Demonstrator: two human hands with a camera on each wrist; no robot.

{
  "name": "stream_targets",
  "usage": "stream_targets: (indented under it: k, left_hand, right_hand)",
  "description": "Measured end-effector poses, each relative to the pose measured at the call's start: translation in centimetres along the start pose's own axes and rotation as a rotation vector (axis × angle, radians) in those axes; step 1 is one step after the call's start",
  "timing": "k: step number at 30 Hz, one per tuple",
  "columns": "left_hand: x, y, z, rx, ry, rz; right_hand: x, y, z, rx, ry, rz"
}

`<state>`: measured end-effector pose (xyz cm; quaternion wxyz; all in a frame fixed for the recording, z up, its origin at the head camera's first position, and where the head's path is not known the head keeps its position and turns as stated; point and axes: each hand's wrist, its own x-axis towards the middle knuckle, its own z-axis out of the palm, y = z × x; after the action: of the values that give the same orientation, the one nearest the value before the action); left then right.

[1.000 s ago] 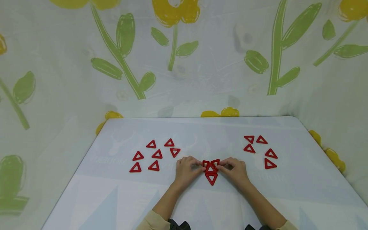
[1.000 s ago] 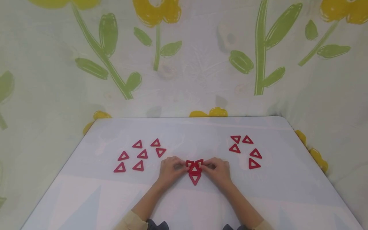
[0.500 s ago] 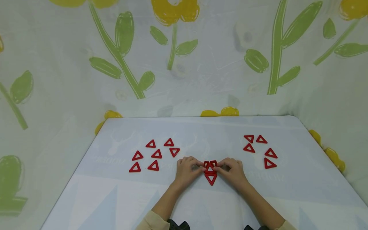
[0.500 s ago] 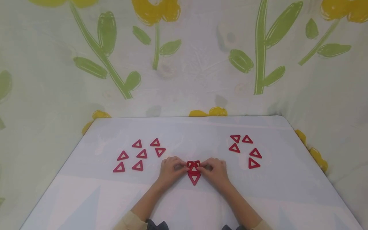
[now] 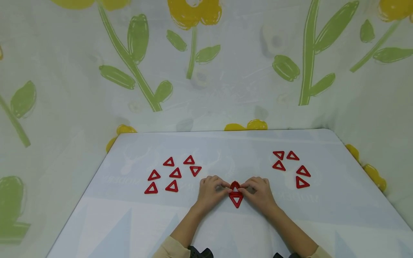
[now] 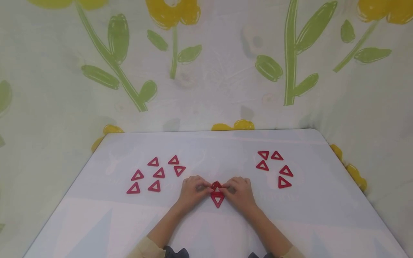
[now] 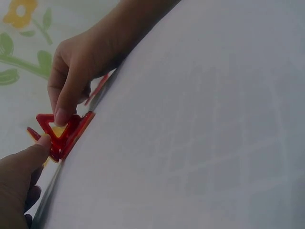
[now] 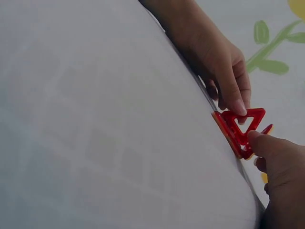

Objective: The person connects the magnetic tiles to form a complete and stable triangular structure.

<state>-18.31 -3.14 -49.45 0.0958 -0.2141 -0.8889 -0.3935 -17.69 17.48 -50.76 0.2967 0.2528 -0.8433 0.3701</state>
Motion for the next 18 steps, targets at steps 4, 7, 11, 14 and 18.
stream_targets:
  k: [4, 7, 11, 14, 18]
  left_hand:
    - [0.00, 0.10, -0.08, 0.007, -0.005, 0.020]
    - [-0.03, 0.05, -0.05, 0.000, 0.007, 0.025]
    - [-0.07, -0.15, -0.01, -0.035, 0.025, -0.007]
    - [-0.10, -0.24, -0.09, -0.039, 0.006, -0.030]
    - [-0.19, -0.29, -0.30, 0.009, -0.043, -0.024]
  right_hand:
    - [0.06, -0.01, 0.04, -0.025, 0.007, -0.041]
    - [0.09, -0.11, -0.02, -0.030, -0.001, -0.047]
    - [-0.01, -0.28, -0.21, -0.031, -0.030, -0.032]
    - [-0.16, -0.28, -0.37, -0.038, -0.071, -0.014]
    - [-0.29, -0.22, -0.56, -0.034, -0.147, 0.007]
